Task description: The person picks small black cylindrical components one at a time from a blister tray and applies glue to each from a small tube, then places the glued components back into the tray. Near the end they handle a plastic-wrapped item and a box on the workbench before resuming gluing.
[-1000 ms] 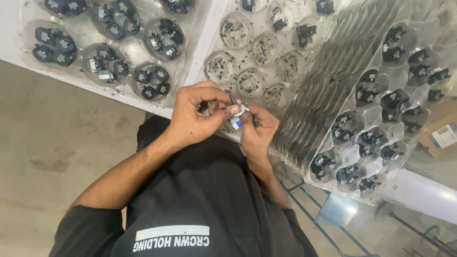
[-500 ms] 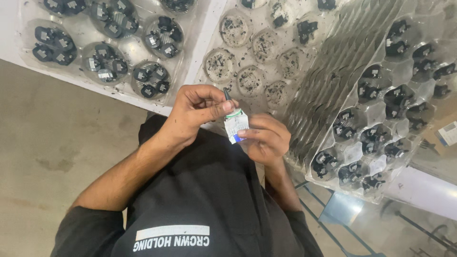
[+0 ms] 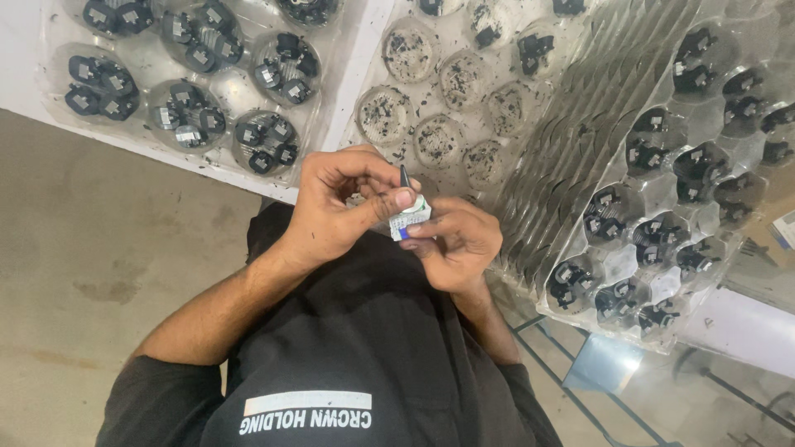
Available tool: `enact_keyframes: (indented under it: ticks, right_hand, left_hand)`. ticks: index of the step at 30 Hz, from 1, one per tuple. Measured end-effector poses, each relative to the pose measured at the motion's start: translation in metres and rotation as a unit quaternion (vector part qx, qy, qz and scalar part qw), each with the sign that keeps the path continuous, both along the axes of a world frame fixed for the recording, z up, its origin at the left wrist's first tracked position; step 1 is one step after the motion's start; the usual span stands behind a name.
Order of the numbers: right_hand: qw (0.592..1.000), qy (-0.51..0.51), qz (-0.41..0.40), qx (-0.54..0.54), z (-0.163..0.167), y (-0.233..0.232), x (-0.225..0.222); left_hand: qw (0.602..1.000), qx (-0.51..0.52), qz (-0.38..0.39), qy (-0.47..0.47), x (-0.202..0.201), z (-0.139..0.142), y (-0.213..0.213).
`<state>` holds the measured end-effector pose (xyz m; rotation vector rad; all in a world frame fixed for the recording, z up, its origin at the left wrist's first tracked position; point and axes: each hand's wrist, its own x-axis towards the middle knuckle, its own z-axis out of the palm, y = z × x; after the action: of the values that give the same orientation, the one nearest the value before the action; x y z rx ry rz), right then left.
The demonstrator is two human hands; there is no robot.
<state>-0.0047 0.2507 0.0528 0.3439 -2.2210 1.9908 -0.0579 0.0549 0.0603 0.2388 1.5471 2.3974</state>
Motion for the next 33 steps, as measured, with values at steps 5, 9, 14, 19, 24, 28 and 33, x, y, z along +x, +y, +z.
enact_keyframes:
  ticks: [5, 9, 14, 19, 24, 28, 33]
  right_hand:
    - [0.990, -0.011, 0.009, -0.139, -0.013, -0.002, 0.001]
    - [0.977, -0.031, -0.006, -0.210, -0.019, -0.005, 0.000]
    - [0.979, -0.047, -0.011, -0.197, -0.023, -0.004, 0.006]
    - [0.991, -0.035, -0.047, -0.123, -0.024, -0.010, 0.013]
    - [0.979, 0.181, 0.004, 0.093, -0.003, 0.004, -0.004]
    - [0.938, 0.273, 0.070, 0.205, 0.019, 0.016, -0.020]
    - [0.930, 0.284, 0.058, 0.225, 0.023, 0.020, -0.025]
  left_hand:
    - [0.995, -0.072, 0.008, 0.069, -0.001, 0.015, -0.002]
    - [0.986, -0.115, 0.011, 0.119, -0.001, 0.017, 0.004]
    - [0.984, -0.136, 0.013, 0.114, 0.004, 0.010, 0.007]
    - [0.998, -0.057, 0.002, 0.036, 0.003, -0.006, 0.005]
    - [0.985, 0.124, -0.046, -0.113, 0.009, -0.016, 0.007]
    - [0.972, 0.153, -0.071, -0.161, 0.015, -0.019, 0.008]
    - [0.979, 0.134, -0.070, -0.137, 0.015, -0.017, 0.011]
